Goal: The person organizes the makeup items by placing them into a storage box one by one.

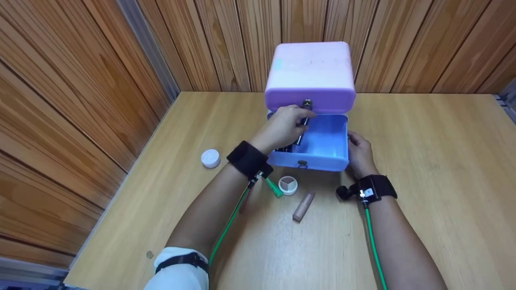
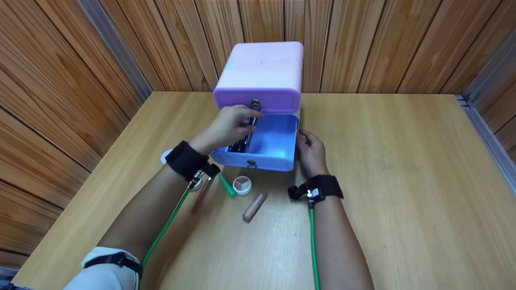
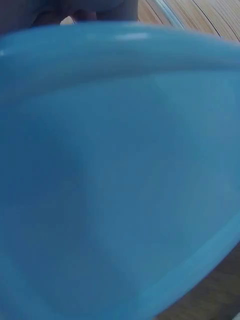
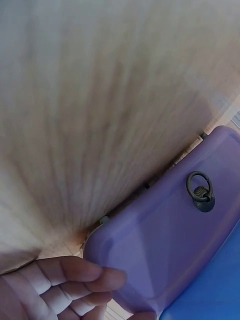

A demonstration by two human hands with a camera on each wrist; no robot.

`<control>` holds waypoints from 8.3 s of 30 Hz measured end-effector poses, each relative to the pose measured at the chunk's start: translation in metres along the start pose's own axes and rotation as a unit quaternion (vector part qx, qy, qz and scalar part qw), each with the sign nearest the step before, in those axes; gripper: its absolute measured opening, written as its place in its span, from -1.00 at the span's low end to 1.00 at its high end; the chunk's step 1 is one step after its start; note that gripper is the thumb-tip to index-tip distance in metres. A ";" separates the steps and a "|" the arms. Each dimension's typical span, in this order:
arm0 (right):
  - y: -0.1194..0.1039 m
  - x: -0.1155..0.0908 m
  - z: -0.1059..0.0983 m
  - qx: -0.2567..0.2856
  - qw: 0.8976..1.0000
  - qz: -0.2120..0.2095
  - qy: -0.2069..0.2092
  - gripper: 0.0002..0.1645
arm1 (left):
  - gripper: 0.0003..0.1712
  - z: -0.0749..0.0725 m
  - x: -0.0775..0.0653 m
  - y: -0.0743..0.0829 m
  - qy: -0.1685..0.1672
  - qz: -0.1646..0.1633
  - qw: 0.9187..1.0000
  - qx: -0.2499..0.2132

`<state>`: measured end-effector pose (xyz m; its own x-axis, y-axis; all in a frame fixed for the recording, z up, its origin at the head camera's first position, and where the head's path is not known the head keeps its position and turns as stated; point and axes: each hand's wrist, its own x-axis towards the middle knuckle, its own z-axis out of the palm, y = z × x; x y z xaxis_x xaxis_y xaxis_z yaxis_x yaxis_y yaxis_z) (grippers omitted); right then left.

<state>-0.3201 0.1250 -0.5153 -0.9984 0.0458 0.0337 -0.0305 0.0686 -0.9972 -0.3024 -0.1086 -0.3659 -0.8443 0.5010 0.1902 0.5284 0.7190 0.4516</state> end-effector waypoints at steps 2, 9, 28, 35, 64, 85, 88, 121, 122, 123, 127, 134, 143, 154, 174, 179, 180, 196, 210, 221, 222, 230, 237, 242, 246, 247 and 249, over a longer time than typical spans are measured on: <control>-0.001 0.001 0.004 0.009 1.000 -0.007 -0.001 -0.47 | -0.54 0.001 0.002 -0.001 -0.008 0.000 1.000 -0.001; -0.001 -0.001 0.006 0.016 1.000 -0.003 0.004 -0.46 | -0.59 0.010 0.007 -0.006 -0.033 -0.010 0.999 0.001; 0.011 -0.008 -0.004 0.005 1.000 -0.006 0.009 -0.42 | -0.84 0.026 -0.001 -0.013 -0.048 -0.006 0.997 0.052; 0.011 -0.014 -0.008 0.012 1.000 0.006 -0.006 -0.42 | -0.85 0.033 -0.011 -0.016 -0.083 -0.018 0.996 0.036; 0.008 -0.014 -0.010 0.025 1.000 -0.007 -0.011 -0.42 | -0.75 -0.013 -0.063 -0.020 -0.001 0.067 0.998 -0.015; 0.009 -0.014 -0.013 0.029 0.999 0.007 -0.015 -0.38 | -0.67 0.003 -0.138 -0.023 0.071 0.003 0.995 0.065; 0.010 -0.015 -0.012 0.035 0.999 0.013 -0.016 -0.37 | -0.80 0.004 -0.143 -0.011 0.102 0.036 0.993 0.054; 0.004 -0.015 -0.007 0.035 0.999 -0.005 -0.009 -0.42 | -0.72 0.114 -0.109 0.040 -0.108 0.112 0.967 0.202; 0.004 -0.015 -0.007 0.037 0.999 -0.003 -0.009 -0.42 | -0.72 0.115 -0.109 0.041 -0.110 0.110 0.966 0.206; 0.004 -0.015 -0.008 0.037 0.999 -0.001 -0.009 -0.42 | -0.72 0.116 -0.108 0.042 -0.113 0.110 0.965 0.210; 0.004 -0.015 -0.009 0.037 0.999 0.007 -0.011 -0.41 | -0.83 0.117 -0.108 0.043 -0.117 0.127 0.961 0.216; 0.005 -0.016 -0.008 0.028 0.999 0.014 -0.011 -0.44 | -0.92 0.095 -0.111 0.044 -0.088 0.161 0.974 0.135; 0.008 -0.013 -0.010 0.039 0.999 -0.001 -0.009 -0.47 | -0.89 0.040 -0.099 0.054 0.023 0.190 0.979 0.071; 0.006 -0.013 -0.010 0.034 0.999 -0.004 -0.007 -0.47 | -0.64 -0.002 -0.056 0.039 0.065 0.203 0.968 -0.135; 0.005 -0.015 -0.004 0.030 0.999 0.002 -0.009 -0.46 | -0.61 0.030 -0.025 0.012 0.001 0.001 0.999 -0.036; 0.004 -0.015 -0.004 0.020 1.000 0.009 -0.006 -0.45 | -0.62 0.030 -0.024 0.014 -0.021 -0.023 0.999 -0.036; 0.004 -0.015 -0.004 0.021 1.000 0.011 -0.005 -0.45 | -0.62 0.030 -0.023 0.014 -0.026 -0.026 0.999 -0.034; 0.007 -0.016 -0.003 0.042 0.999 -0.007 -0.010 -0.43 | -0.65 0.033 -0.020 0.012 -0.064 -0.059 0.996 0.015; 0.007 -0.012 -0.003 0.016 1.000 0.002 -0.003 -0.49 | -0.47 0.035 -0.022 0.009 -0.104 -0.110 0.988 0.041; 0.004 -0.014 -0.003 0.021 1.000 0.004 -0.007 -0.43 | -0.65 0.034 -0.020 0.010 -0.109 -0.107 0.987 0.048; 0.004 -0.014 -0.003 0.021 1.000 0.005 -0.008 -0.42 | -0.65 0.034 -0.020 0.010 -0.109 -0.106 0.987 0.046; 0.008 -0.014 0.000 0.033 0.999 -0.006 -0.007 -0.48 | -0.65 0.033 -0.024 0.008 -0.082 -0.090 0.991 0.050; 0.008 -0.013 0.006 0.035 0.999 -0.006 -0.021 -0.48 | -0.69 0.022 -0.044 0.003 -0.007 -0.014 0.999 0.041; 0.007 -0.013 0.003 0.035 0.999 -0.005 -0.017 -0.47 | -0.76 0.011 -0.062 -0.006 0.063 0.078 0.994 -0.045; 0.006 -0.012 -0.001 0.029 0.999 -0.005 -0.016 -0.46 | -0.86 0.005 -0.079 -0.012 0.116 0.124 0.983 -0.076; 0.006 -0.012 -0.002 0.029 0.999 -0.004 -0.016 -0.46 | -0.87 0.004 -0.084 -0.013 0.125 0.127 0.981 -0.078; 0.006 -0.012 -0.005 0.025 1.000 -0.004 -0.016 -0.46 | -0.88 0.004 -0.094 -0.016 0.137 0.124 0.980 -0.079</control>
<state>-0.3085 0.1297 -0.5217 -0.9991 0.0137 0.0401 -0.0398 0.0179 -0.9990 -0.2313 -0.1647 -0.3943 -0.6951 0.4868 0.5290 0.7185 0.4969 0.4867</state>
